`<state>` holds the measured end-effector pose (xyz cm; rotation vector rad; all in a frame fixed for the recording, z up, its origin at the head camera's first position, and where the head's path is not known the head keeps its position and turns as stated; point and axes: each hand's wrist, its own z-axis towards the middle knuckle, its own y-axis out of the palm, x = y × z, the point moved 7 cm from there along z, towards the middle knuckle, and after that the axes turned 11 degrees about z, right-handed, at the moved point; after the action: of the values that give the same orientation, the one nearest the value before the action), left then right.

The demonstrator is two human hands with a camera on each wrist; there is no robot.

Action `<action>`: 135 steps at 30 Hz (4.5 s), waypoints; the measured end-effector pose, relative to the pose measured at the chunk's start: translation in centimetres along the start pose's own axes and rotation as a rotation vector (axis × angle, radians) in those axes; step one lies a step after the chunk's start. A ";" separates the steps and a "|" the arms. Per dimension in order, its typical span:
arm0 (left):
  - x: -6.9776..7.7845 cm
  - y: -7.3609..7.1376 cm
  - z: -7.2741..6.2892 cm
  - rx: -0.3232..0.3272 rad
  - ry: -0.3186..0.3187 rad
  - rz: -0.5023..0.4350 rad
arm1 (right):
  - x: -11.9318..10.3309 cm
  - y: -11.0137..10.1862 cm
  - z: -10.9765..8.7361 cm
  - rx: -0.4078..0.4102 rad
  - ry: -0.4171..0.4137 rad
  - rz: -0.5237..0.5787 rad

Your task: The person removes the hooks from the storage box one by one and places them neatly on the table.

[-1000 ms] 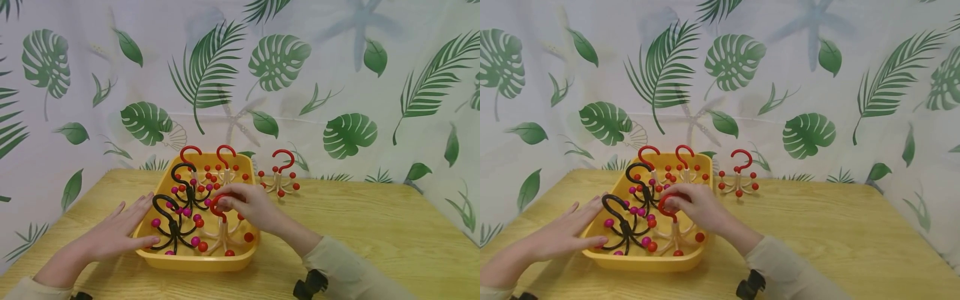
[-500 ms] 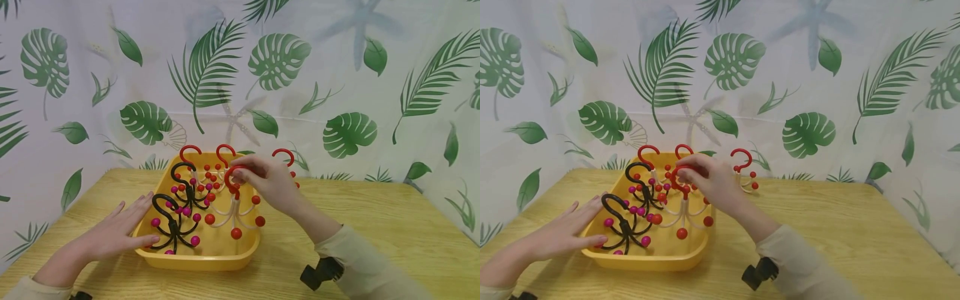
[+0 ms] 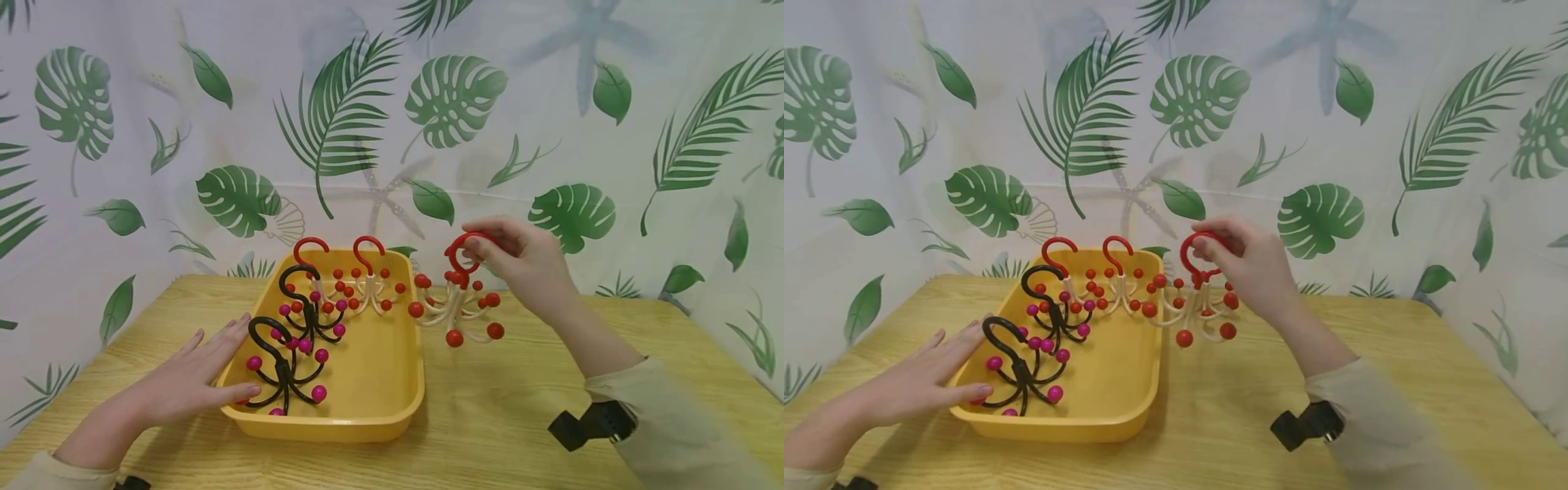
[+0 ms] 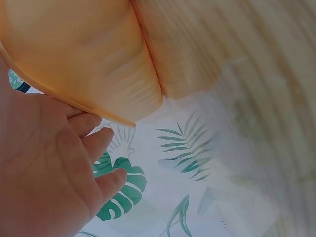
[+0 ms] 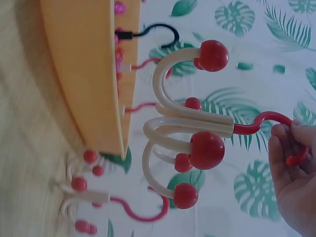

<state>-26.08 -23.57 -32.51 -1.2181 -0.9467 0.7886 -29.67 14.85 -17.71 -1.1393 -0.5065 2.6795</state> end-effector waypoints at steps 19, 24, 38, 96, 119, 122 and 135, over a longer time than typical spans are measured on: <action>0.1 0.0 0.0 -0.002 -0.004 -0.014 | 9.6 -9.2 -0.8 0.072 0.286 -0.313; 0.1 0.0 -0.1 -0.002 -0.003 -0.014 | 11.9 -9.6 -0.9 0.071 0.314 -0.338; 0.0 0.2 0.0 -0.005 -0.001 -0.020 | 14.9 -8.6 -0.8 0.017 0.291 -0.390; 0.0 0.1 0.0 -0.024 -0.026 -0.053 | 16.1 -7.1 -0.1 -0.033 0.284 -0.433; 0.1 0.1 0.0 -0.025 -0.025 -0.056 | 15.0 -7.1 0.0 -0.087 0.239 -0.466; 0.0 0.1 0.0 -0.023 -0.023 -0.054 | 15.2 -6.8 0.1 -0.097 0.241 -0.489; 0.0 0.1 0.0 -0.026 -0.019 -0.047 | 14.5 -6.5 0.0 -0.111 0.187 -0.491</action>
<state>-26.10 -23.52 -32.60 -1.2085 -1.0002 0.7534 -39.39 25.21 -24.77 -1.1055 -0.7917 2.1280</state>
